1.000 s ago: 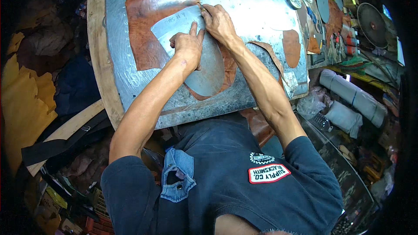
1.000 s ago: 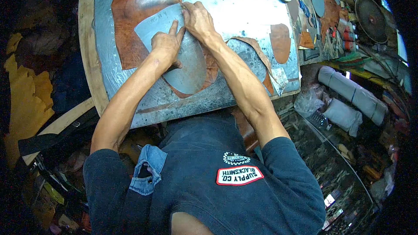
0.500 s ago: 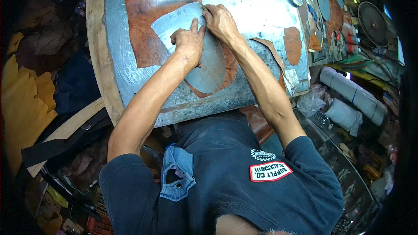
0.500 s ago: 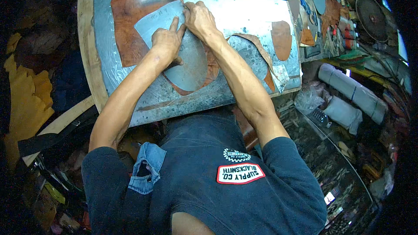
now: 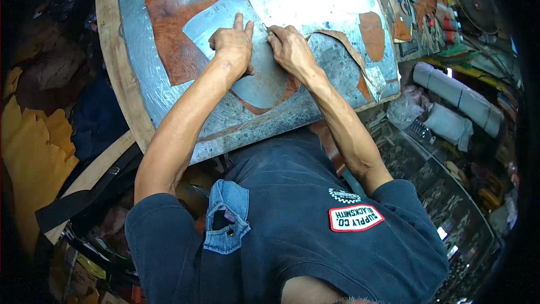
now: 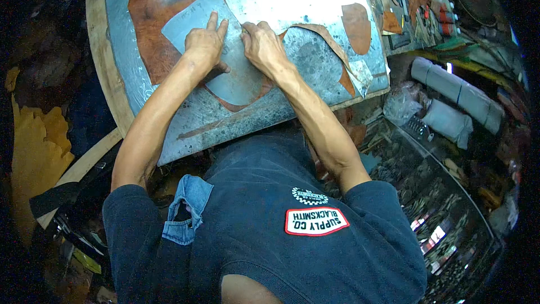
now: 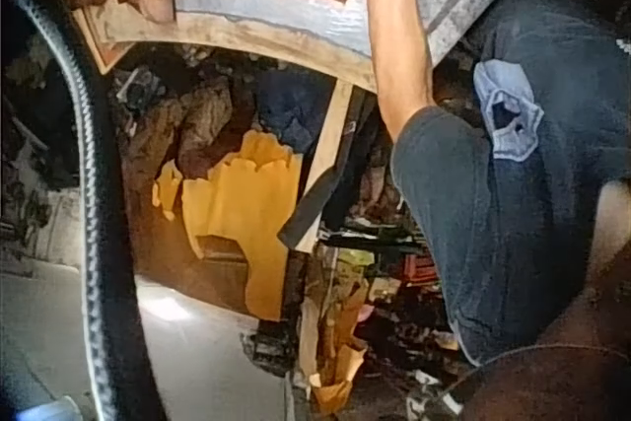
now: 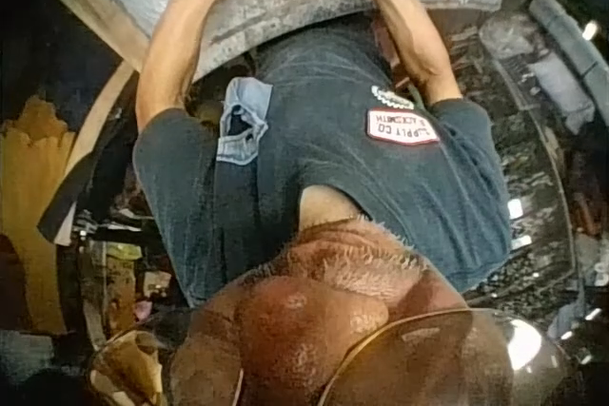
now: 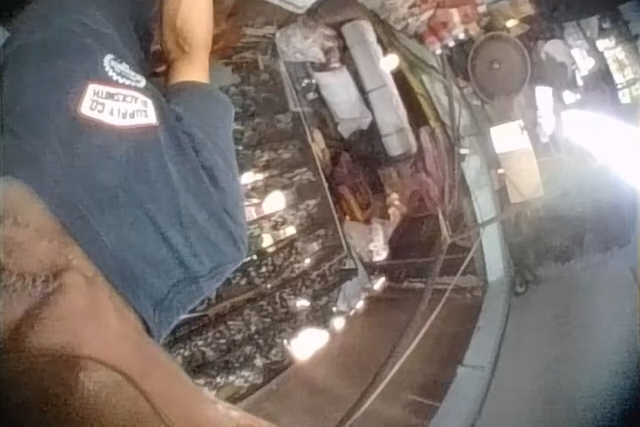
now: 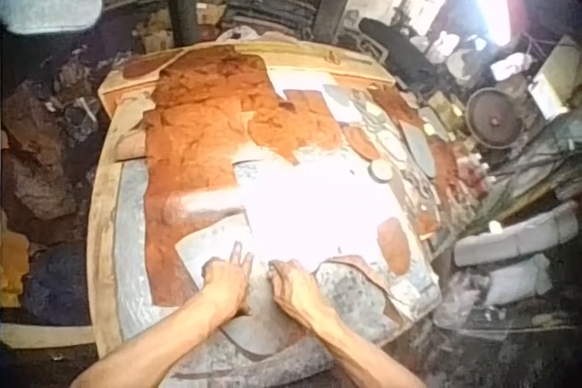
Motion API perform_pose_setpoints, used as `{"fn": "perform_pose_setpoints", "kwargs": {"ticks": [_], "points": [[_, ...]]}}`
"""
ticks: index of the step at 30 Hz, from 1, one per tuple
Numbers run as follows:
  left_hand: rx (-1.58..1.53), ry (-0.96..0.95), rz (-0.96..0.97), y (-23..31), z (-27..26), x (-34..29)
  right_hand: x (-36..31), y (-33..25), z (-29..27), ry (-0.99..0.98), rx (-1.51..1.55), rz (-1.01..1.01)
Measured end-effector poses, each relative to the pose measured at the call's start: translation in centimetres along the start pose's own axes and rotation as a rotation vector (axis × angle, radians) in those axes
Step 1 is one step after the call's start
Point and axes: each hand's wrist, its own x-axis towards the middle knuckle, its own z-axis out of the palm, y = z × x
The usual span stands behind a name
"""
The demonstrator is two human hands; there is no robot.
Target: Tracing and cutting pieces from a large sheet of brown leather using metal templates and a knife.
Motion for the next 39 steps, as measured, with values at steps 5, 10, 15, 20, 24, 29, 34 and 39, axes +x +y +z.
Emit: {"fn": "perform_pose_setpoints", "kwargs": {"ticks": [5,10,15,20,24,29,34,39], "points": [[0.013,0.012,-0.026,0.0,1.0,0.9,-3.8,0.8,-0.2,0.063,-0.004,0.005],[0.000,-0.004,-0.026,-0.2,1.2,1.4,-8.0,0.2,-0.8,0.112,0.005,0.042],[-0.015,0.028,-0.016,0.0,1.4,1.5,-11.9,-0.5,-0.4,0.070,0.048,0.239],[-0.049,0.028,-0.011,-0.3,1.6,1.8,-14.5,-0.6,1.3,0.132,0.132,0.259],[-0.056,0.048,0.012,-0.4,1.7,1.8,-15.7,-1.0,2.3,0.194,0.171,0.281],[-0.030,0.080,0.033,-0.3,1.7,1.6,-17.0,-2.3,2.6,0.095,0.232,0.419],[-0.047,0.076,0.035,-0.4,1.7,2.0,-17.4,-3.2,3.0,0.125,0.334,0.499],[-0.048,0.104,0.023,-0.4,1.8,2.3,-17.6,-3.8,2.6,0.100,0.357,0.583]]}}
